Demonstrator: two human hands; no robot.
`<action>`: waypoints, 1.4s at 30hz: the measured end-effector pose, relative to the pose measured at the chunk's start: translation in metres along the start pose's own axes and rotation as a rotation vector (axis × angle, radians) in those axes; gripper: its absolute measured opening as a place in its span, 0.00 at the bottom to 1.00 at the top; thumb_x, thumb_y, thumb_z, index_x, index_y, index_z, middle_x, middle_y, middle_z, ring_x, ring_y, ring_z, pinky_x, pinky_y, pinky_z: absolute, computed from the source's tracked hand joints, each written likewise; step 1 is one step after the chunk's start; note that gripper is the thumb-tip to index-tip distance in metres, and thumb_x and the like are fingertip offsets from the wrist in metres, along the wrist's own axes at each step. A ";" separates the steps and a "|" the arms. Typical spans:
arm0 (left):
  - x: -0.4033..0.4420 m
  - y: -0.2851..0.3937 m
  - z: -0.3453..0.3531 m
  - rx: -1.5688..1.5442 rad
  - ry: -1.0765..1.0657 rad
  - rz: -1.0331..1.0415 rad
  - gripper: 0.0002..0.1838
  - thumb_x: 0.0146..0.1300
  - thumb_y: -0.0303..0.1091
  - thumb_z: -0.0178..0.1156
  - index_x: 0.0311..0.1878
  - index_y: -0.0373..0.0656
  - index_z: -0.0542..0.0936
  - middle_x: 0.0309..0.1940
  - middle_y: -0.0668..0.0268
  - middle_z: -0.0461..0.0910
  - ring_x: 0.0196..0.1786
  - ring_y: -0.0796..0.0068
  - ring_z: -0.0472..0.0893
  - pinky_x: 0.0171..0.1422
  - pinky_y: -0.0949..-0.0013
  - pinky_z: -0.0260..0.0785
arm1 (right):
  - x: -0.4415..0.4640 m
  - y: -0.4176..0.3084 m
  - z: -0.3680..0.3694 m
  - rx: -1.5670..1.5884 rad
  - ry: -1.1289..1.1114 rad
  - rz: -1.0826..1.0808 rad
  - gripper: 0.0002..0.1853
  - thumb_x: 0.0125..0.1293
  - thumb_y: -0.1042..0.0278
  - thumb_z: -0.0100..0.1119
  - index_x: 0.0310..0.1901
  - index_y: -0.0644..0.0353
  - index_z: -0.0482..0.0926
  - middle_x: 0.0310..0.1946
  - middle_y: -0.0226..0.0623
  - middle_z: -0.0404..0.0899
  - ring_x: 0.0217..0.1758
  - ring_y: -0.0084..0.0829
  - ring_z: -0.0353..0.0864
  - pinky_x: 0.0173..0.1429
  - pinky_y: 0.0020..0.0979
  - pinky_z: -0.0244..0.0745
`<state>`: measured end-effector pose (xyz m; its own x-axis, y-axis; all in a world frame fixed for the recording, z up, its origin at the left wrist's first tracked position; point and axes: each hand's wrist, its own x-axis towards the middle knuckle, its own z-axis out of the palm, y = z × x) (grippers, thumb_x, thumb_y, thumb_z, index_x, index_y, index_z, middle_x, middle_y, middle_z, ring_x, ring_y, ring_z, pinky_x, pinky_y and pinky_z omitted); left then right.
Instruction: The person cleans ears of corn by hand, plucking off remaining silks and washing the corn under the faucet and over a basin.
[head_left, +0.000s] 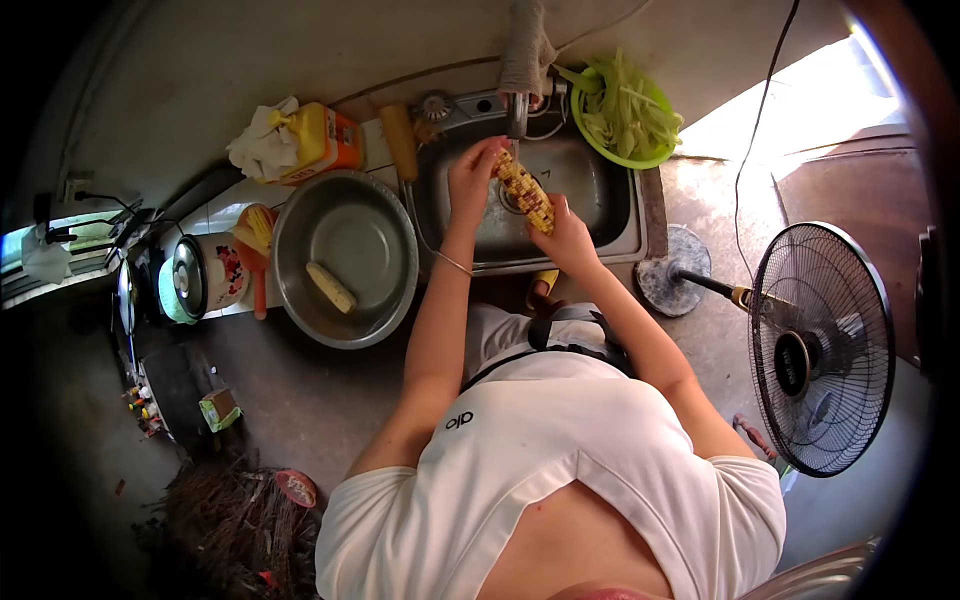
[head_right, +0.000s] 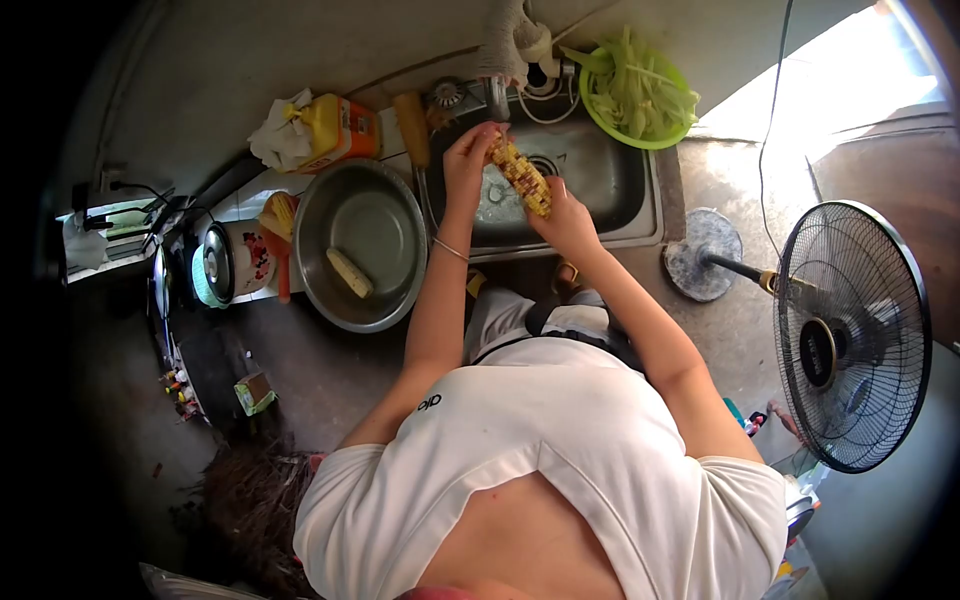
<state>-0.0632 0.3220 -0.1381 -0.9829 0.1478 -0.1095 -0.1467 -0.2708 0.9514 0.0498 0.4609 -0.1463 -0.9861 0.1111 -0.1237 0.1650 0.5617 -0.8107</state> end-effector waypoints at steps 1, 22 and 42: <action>0.001 -0.003 0.001 0.037 0.050 0.005 0.14 0.68 0.38 0.58 0.43 0.35 0.82 0.38 0.64 0.83 0.39 0.79 0.81 0.45 0.75 0.72 | -0.003 -0.002 -0.002 -0.039 -0.014 0.027 0.27 0.57 0.59 0.62 0.53 0.62 0.64 0.42 0.56 0.78 0.44 0.57 0.78 0.46 0.48 0.73; 0.020 0.016 -0.018 0.328 -0.298 -0.162 0.13 0.66 0.37 0.60 0.39 0.35 0.83 0.35 0.68 0.83 0.39 0.83 0.80 0.45 0.75 0.73 | -0.009 0.013 -0.028 -0.241 0.052 -0.193 0.26 0.55 0.62 0.63 0.54 0.60 0.67 0.43 0.46 0.77 0.39 0.51 0.80 0.42 0.45 0.76; 0.035 0.010 -0.036 0.576 -0.412 -0.196 0.13 0.64 0.36 0.61 0.38 0.33 0.83 0.31 0.63 0.84 0.36 0.79 0.81 0.46 0.73 0.75 | -0.001 0.011 -0.036 -0.360 0.022 -0.279 0.27 0.52 0.65 0.66 0.54 0.58 0.67 0.41 0.40 0.75 0.38 0.46 0.80 0.39 0.41 0.76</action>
<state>-0.1032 0.2904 -0.1422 -0.8063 0.5188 -0.2841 -0.1222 0.3238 0.9382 0.0534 0.4971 -0.1345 -0.9938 -0.0699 0.0863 -0.1064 0.8212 -0.5606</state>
